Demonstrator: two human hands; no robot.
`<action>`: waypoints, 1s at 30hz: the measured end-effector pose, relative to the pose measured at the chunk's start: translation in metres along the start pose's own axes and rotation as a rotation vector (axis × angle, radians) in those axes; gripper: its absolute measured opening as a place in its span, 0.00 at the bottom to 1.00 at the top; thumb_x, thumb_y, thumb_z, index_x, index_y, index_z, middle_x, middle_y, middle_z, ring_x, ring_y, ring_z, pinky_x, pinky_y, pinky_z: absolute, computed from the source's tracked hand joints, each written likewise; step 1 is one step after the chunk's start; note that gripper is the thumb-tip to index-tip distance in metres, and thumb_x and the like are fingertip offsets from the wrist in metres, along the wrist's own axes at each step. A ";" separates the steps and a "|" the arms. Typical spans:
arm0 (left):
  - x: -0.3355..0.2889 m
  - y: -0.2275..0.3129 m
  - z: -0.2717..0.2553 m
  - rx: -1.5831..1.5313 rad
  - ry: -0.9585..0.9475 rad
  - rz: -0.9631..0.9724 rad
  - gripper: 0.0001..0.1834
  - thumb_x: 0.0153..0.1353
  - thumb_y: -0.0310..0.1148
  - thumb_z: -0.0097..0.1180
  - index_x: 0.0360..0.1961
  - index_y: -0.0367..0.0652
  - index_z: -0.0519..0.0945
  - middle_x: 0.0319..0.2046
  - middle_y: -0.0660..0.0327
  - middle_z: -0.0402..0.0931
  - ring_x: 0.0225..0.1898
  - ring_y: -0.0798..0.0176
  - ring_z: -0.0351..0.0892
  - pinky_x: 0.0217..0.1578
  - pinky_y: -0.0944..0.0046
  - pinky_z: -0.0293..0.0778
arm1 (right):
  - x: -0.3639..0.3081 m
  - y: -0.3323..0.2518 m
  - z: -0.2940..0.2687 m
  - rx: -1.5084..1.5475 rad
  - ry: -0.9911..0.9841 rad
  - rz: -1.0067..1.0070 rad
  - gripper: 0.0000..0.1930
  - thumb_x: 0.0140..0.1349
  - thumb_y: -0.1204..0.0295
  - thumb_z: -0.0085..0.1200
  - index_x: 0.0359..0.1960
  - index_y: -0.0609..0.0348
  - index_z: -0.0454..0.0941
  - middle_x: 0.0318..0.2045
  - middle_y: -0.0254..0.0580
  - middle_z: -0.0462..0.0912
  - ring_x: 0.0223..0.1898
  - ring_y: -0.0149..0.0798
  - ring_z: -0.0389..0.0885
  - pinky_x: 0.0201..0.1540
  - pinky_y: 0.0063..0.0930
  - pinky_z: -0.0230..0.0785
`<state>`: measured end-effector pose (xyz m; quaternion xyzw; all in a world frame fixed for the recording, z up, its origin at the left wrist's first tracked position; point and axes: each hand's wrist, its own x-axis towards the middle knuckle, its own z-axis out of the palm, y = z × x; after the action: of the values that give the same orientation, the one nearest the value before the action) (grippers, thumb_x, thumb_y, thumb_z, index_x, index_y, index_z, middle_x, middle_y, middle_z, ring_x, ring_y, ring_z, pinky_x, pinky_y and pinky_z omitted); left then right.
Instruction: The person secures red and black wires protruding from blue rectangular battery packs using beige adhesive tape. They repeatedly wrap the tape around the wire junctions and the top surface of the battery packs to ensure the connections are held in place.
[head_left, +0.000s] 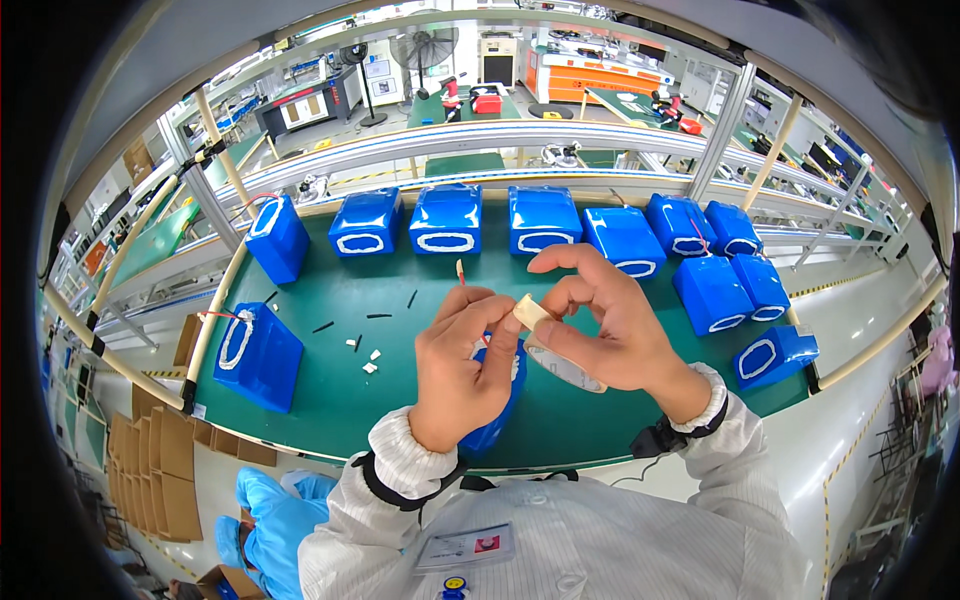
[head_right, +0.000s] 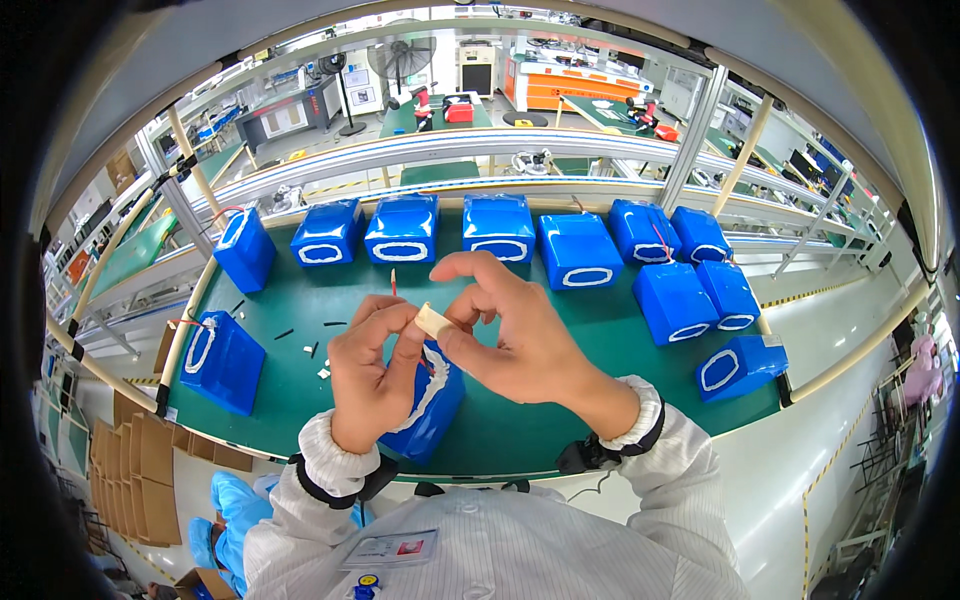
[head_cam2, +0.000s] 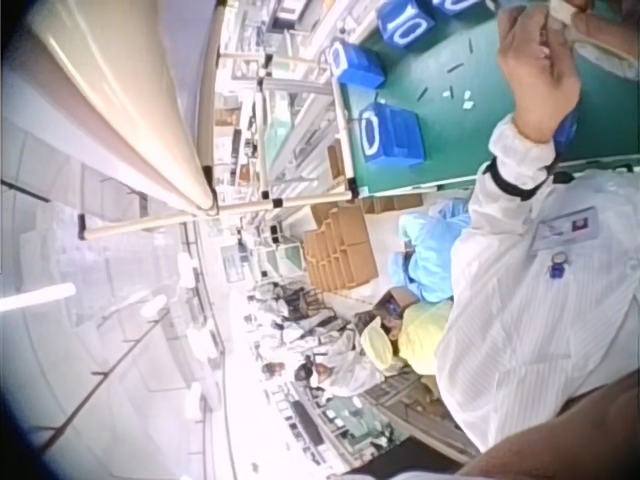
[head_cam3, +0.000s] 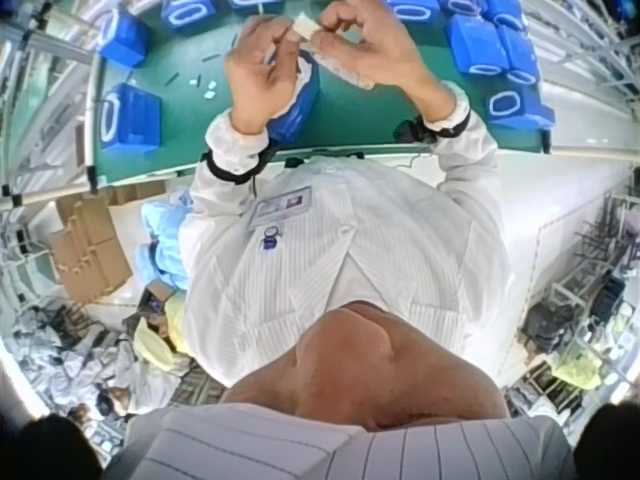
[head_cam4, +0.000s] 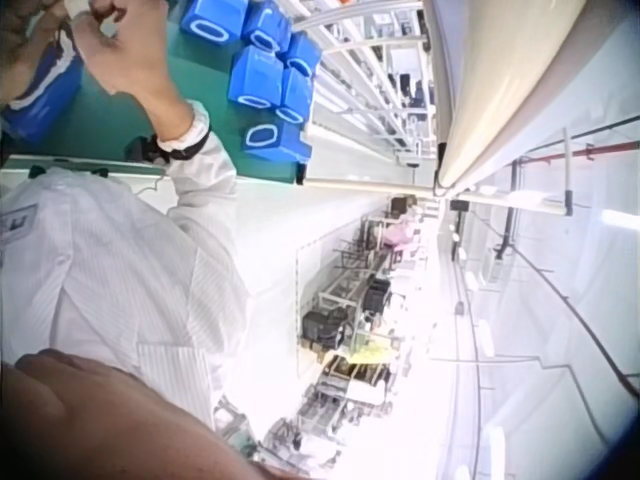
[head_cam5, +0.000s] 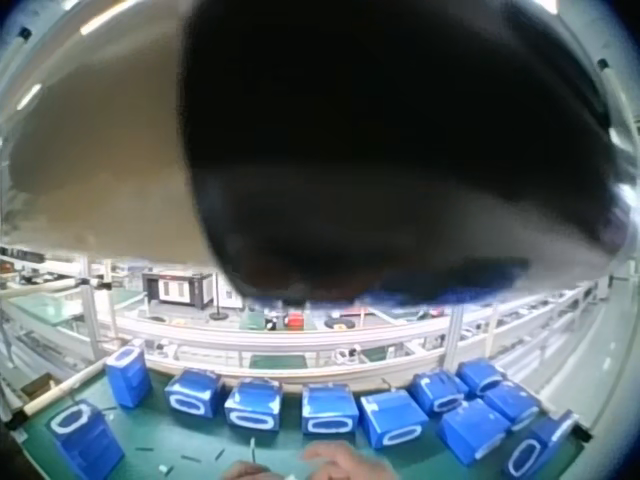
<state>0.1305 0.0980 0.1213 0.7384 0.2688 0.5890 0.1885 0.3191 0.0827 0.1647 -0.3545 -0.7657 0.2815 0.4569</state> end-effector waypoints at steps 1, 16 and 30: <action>-0.001 0.001 -0.001 -0.023 -0.008 -0.023 0.05 0.63 0.23 0.60 0.38 0.33 0.81 0.31 0.51 0.81 0.31 0.55 0.81 0.28 0.62 0.75 | 0.001 0.000 -0.001 0.031 -0.017 0.004 0.23 0.58 0.78 0.61 0.55 0.60 0.70 0.27 0.36 0.84 0.29 0.28 0.81 0.34 0.25 0.66; 0.004 0.003 -0.012 -0.065 -0.146 -0.090 0.05 0.68 0.26 0.57 0.41 0.36 0.81 0.34 0.51 0.81 0.26 0.50 0.82 0.28 0.60 0.76 | 0.006 0.009 0.001 -0.259 0.069 -0.305 0.15 0.57 0.76 0.66 0.46 0.53 0.79 0.20 0.32 0.80 0.23 0.33 0.79 0.34 0.28 0.65; 0.009 0.002 -0.017 -0.120 -0.184 -0.063 0.09 0.63 0.26 0.62 0.43 0.37 0.80 0.28 0.55 0.82 0.32 0.54 0.81 0.33 0.58 0.76 | 0.016 0.003 -0.008 -0.333 -0.051 -0.354 0.07 0.58 0.76 0.64 0.36 0.53 0.79 0.20 0.31 0.79 0.22 0.35 0.77 0.33 0.31 0.64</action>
<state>0.1158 0.1016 0.1334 0.7679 0.2377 0.5277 0.2745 0.3221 0.0980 0.1742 -0.2778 -0.8632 0.0756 0.4147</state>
